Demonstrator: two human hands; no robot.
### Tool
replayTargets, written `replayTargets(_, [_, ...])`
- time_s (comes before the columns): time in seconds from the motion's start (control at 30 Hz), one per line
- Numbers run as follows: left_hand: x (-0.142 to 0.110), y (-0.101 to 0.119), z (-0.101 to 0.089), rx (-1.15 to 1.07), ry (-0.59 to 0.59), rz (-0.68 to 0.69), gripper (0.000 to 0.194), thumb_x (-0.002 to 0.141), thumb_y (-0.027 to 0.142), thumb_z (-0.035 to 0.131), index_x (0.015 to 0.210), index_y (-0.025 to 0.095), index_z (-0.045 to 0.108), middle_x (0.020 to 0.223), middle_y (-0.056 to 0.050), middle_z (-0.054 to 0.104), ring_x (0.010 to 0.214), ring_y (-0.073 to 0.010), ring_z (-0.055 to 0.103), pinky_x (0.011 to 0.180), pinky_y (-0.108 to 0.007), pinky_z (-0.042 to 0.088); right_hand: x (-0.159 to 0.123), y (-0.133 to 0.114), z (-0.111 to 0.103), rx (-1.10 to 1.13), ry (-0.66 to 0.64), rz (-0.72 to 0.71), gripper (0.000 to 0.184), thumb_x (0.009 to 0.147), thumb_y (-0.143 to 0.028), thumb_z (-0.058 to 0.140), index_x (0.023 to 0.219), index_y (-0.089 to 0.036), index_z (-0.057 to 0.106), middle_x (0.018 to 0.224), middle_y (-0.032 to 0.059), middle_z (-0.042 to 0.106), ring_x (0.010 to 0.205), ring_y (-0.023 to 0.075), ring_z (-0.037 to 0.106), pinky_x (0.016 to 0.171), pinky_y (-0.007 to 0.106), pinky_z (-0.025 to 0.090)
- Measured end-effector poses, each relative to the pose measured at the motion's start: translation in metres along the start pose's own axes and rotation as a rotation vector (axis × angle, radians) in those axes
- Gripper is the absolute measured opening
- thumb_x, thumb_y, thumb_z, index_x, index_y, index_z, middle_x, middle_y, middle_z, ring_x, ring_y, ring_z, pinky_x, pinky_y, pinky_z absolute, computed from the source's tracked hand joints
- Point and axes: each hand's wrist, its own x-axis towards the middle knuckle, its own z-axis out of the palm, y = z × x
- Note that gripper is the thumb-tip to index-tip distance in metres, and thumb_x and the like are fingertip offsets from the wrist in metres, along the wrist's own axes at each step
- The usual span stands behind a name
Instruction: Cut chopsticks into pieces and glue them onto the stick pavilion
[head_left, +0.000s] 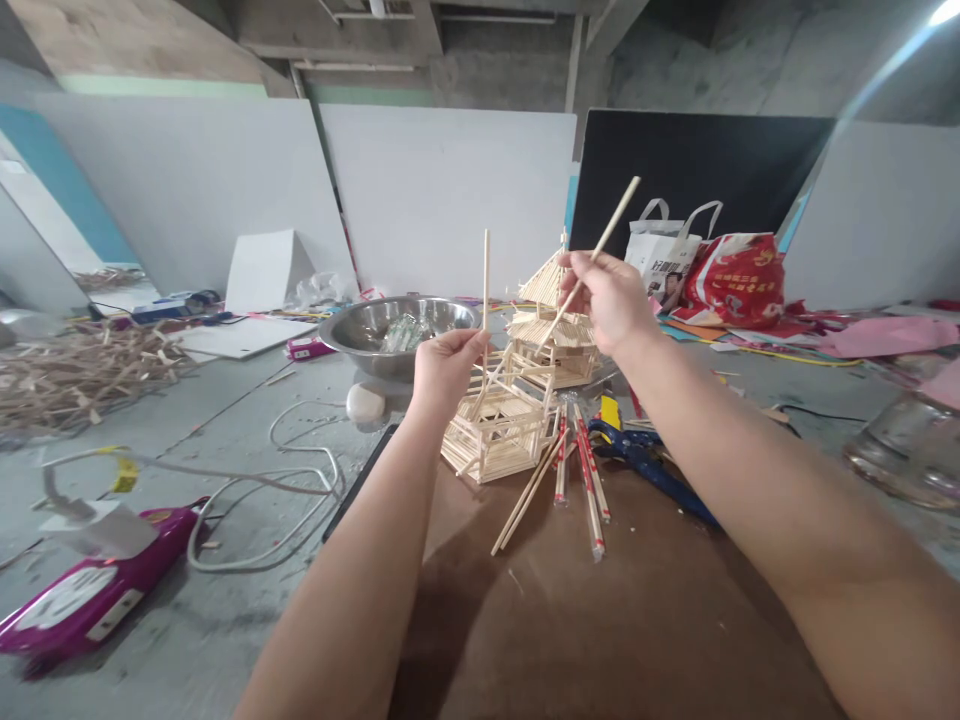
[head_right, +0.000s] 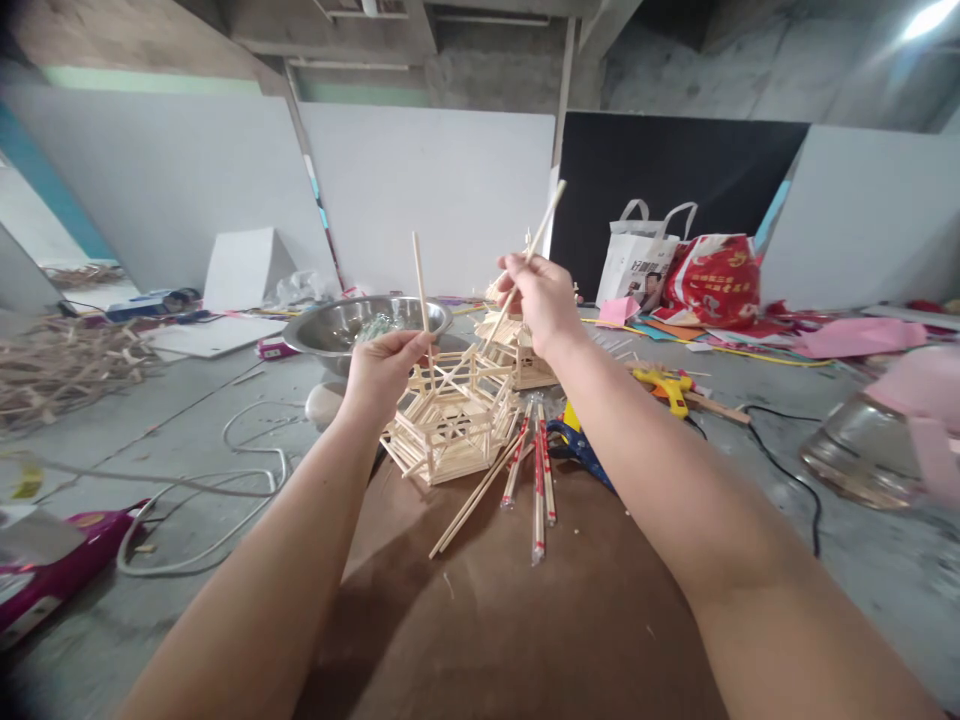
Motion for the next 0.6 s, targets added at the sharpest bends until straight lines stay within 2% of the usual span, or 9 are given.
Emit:
replayTargets(0.07, [0.000, 0.000, 0.000, 0.005, -0.002, 0.001, 0.020, 0.064, 0.036, 0.058, 0.064, 0.018, 0.065, 0.052, 0.001, 0.057, 0.050, -0.0077, 0.048, 0.052, -0.021, 0.038, -0.005, -0.001, -0.014, 0.044, 0.043, 0.030, 0.024, 0.079, -0.039, 0.040, 0.079, -0.018, 0.051, 0.061, -0.0029, 0.047, 0.048, 0.0064, 0.049, 0.048, 0.021, 0.040])
replayTargets(0.13, [0.000, 0.000, 0.000, 0.003, 0.003, -0.005, 0.020, 0.063, 0.035, 0.058, 0.064, 0.017, 0.065, 0.052, 0.001, 0.056, 0.050, -0.0075, 0.047, 0.052, -0.020, 0.038, -0.018, -0.002, -0.026, 0.064, 0.033, 0.048, 0.024, 0.079, -0.040, 0.039, 0.081, -0.019, 0.051, 0.058, -0.0039, 0.044, 0.046, 0.0066, 0.047, 0.047, 0.022, 0.039])
replayTargets(0.27, [0.000, 0.000, 0.000, 0.008, 0.008, 0.000, 0.019, 0.064, 0.035, 0.057, 0.064, 0.017, 0.065, 0.051, 0.002, 0.056, 0.049, -0.0070, 0.046, 0.052, -0.020, 0.038, -0.068, -0.001, -0.040, -0.031, -0.141, 0.134, 0.031, 0.079, -0.046, 0.036, 0.083, -0.021, 0.053, 0.047, -0.0078, 0.029, 0.034, 0.0050, 0.030, 0.036, 0.020, 0.031])
replayTargets(0.37, [0.000, -0.002, 0.001, -0.009, 0.006, 0.012, 0.019, 0.064, 0.035, 0.057, 0.065, 0.017, 0.065, 0.053, 0.002, 0.057, 0.050, -0.0073, 0.047, 0.053, -0.020, 0.038, -0.108, 0.005, -0.042, -0.116, -0.237, 0.306, 0.030, 0.078, -0.044, 0.037, 0.090, -0.021, 0.051, 0.047, -0.0078, 0.031, 0.033, 0.0054, 0.031, 0.033, 0.019, 0.026])
replayTargets(0.43, [0.001, -0.003, 0.001, -0.014, 0.004, 0.014, 0.019, 0.064, 0.035, 0.057, 0.065, 0.017, 0.065, 0.052, 0.002, 0.056, 0.050, -0.0073, 0.047, 0.054, -0.021, 0.038, -0.129, 0.012, -0.042, -0.129, -0.259, 0.477, 0.031, 0.078, -0.037, 0.037, 0.104, -0.022, 0.043, 0.050, -0.0084, 0.037, 0.030, 0.0055, 0.034, 0.031, 0.019, 0.028])
replayTargets(0.47, [0.001, -0.003, 0.001, -0.013, 0.006, 0.014, 0.019, 0.064, 0.035, 0.057, 0.065, 0.017, 0.065, 0.051, 0.002, 0.056, 0.050, -0.0072, 0.047, 0.054, -0.021, 0.038, -0.136, 0.016, -0.041, -0.124, -0.287, 0.545, 0.037, 0.079, -0.033, 0.035, 0.114, -0.023, 0.035, 0.054, -0.0073, 0.044, 0.030, 0.0063, 0.039, 0.031, 0.020, 0.030])
replayTargets(0.53, [0.002, -0.003, 0.001, -0.010, 0.012, 0.013, 0.020, 0.064, 0.035, 0.057, 0.065, 0.017, 0.065, 0.051, 0.002, 0.056, 0.049, -0.0072, 0.047, 0.053, -0.021, 0.038, -0.147, 0.025, -0.039, -0.128, -0.304, 0.633, 0.051, 0.078, -0.026, 0.032, 0.126, -0.024, 0.015, 0.060, -0.0061, 0.051, 0.031, 0.0082, 0.046, 0.033, 0.021, 0.036])
replayTargets(0.6, [0.002, -0.003, 0.001, -0.007, 0.014, 0.009, 0.020, 0.063, 0.035, 0.058, 0.065, 0.017, 0.065, 0.051, 0.002, 0.056, 0.049, -0.0074, 0.047, 0.053, -0.021, 0.038, -0.153, 0.035, -0.038, -0.151, -0.343, 0.666, 0.057, 0.077, -0.023, 0.031, 0.129, -0.026, 0.009, 0.062, -0.0057, 0.053, 0.032, 0.0084, 0.048, 0.034, 0.021, 0.037])
